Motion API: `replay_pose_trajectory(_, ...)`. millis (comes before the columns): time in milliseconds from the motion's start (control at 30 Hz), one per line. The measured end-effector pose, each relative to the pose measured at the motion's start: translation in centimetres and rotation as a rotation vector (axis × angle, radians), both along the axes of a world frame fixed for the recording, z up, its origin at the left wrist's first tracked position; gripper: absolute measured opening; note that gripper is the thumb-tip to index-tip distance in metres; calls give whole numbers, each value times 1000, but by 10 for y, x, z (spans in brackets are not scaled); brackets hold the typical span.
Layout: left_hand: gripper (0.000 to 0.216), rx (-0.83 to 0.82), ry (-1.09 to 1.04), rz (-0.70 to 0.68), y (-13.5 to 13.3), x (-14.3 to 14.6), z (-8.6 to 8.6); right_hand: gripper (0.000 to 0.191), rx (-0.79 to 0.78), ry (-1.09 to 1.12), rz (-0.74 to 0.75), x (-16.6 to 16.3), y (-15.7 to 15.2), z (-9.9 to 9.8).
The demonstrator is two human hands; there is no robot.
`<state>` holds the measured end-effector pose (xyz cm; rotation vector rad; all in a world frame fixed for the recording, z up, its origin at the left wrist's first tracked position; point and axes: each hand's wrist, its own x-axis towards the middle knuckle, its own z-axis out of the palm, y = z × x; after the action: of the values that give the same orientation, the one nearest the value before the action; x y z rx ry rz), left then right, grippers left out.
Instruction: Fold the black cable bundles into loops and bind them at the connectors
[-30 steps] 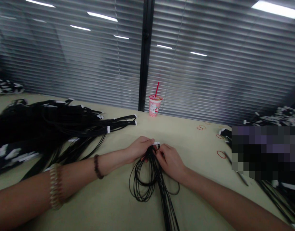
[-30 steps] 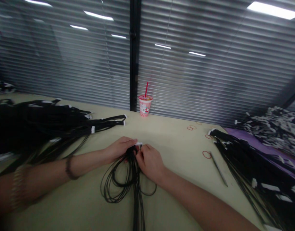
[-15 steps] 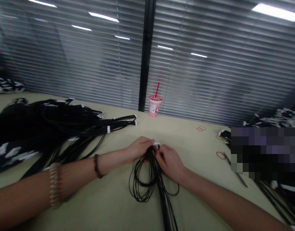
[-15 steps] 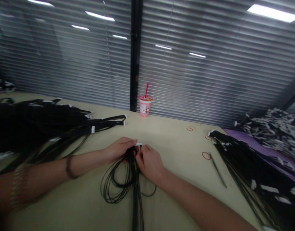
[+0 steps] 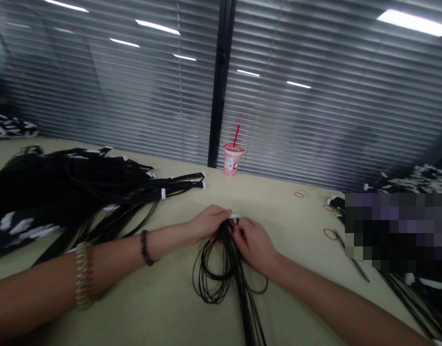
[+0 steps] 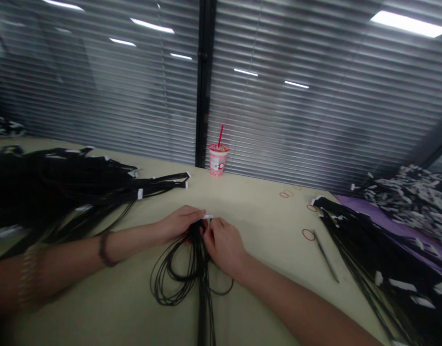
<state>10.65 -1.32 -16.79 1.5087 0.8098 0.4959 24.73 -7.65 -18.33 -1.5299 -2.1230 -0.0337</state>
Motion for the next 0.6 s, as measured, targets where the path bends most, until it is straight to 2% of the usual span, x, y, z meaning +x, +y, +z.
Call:
replay_pose_trajectory(267, 44, 146, 69, -20, -4, -1, 3, 16, 16, 25, 14, -1, -1, 1)
replay_pose_trajectory(433, 45, 127, 68, -28, -4, -1, 1, 17, 45, 107, 58, 0, 1, -1)
replay_pose_trajectory(533, 45, 93, 3, 6, -4, -1, -1, 18, -27, 323, 106, 5, 6, -1)
replay_pose_trajectory(600, 46, 58, -57, 53, -3, -2, -3, 19, -190, 545, 174, 12, 12, 0)
